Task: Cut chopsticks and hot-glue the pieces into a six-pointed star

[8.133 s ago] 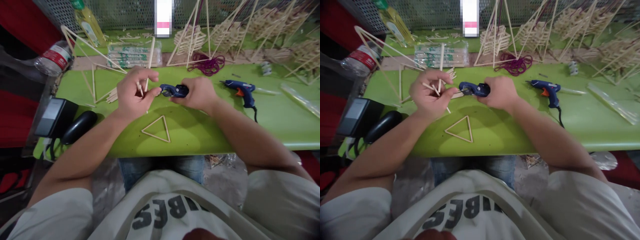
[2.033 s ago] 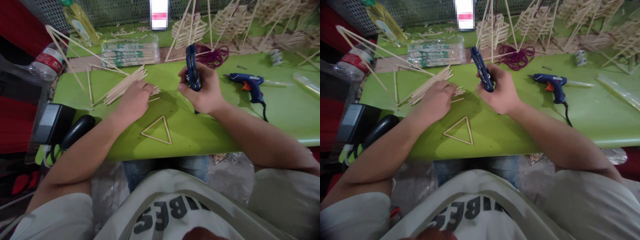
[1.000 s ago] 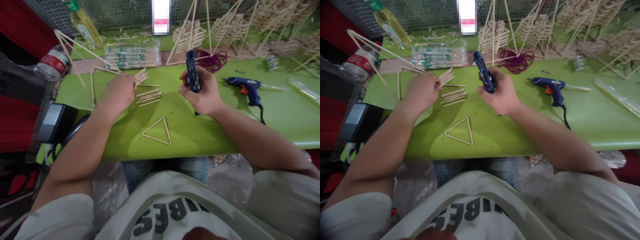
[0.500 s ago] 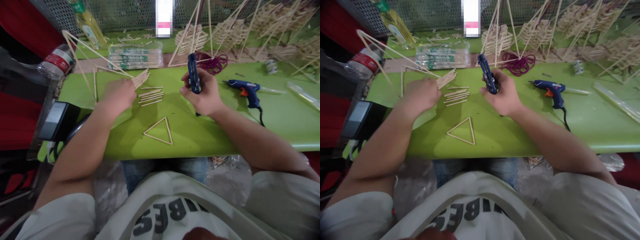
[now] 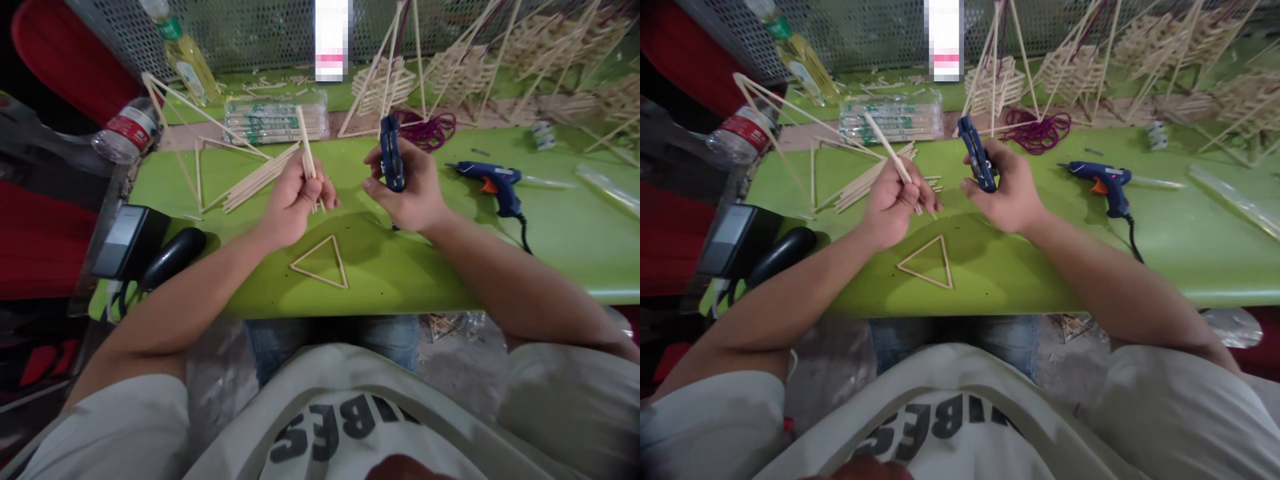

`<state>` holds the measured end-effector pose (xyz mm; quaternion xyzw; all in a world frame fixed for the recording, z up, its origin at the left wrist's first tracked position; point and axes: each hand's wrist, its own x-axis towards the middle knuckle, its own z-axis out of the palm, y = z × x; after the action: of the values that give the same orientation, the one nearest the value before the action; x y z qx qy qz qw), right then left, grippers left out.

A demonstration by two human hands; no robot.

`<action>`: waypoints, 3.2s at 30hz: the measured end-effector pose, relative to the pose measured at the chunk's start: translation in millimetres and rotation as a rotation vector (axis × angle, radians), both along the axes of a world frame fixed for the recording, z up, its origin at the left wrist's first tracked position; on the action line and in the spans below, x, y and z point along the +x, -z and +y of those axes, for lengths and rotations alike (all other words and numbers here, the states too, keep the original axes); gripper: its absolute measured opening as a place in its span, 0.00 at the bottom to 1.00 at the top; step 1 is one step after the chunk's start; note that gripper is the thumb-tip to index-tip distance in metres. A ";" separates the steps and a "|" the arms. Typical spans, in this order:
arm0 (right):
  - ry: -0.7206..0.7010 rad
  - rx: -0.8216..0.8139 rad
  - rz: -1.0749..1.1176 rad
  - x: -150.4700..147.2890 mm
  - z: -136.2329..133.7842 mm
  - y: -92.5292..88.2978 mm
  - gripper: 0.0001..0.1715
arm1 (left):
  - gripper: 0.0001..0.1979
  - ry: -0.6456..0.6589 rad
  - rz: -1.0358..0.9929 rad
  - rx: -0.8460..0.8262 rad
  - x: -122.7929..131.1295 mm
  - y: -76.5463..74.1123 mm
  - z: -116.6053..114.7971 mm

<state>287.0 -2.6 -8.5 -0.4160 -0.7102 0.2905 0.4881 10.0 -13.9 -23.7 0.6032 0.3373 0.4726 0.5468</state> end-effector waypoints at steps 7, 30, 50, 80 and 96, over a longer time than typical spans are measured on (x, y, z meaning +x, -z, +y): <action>-0.014 0.019 -0.011 4.0 4.2 5.7 0.22 | 0.30 0.142 -0.072 0.026 11.9 18.4 -5.4; 0.032 -0.059 -0.024 3.1 3.7 4.2 0.27 | 0.25 0.205 -0.153 0.059 14.5 27.5 2.1; 0.056 -0.001 -0.148 -0.4 -5.0 -6.0 0.20 | 0.28 0.231 -0.128 0.018 17.0 19.0 -6.1; 0.054 0.071 -0.678 -7.5 -30.8 -25.9 0.15 | 0.38 0.103 0.350 0.450 11.4 5.5 -14.0; 0.142 -0.025 -0.608 -18.6 -20.9 -8.0 0.21 | 0.35 -0.009 0.324 0.344 13.5 10.5 -18.0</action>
<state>268.3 -23.5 -0.5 -0.5383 -0.7891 0.1266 0.2674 23.6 -31.9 -34.1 0.7540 0.3380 0.4225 0.3724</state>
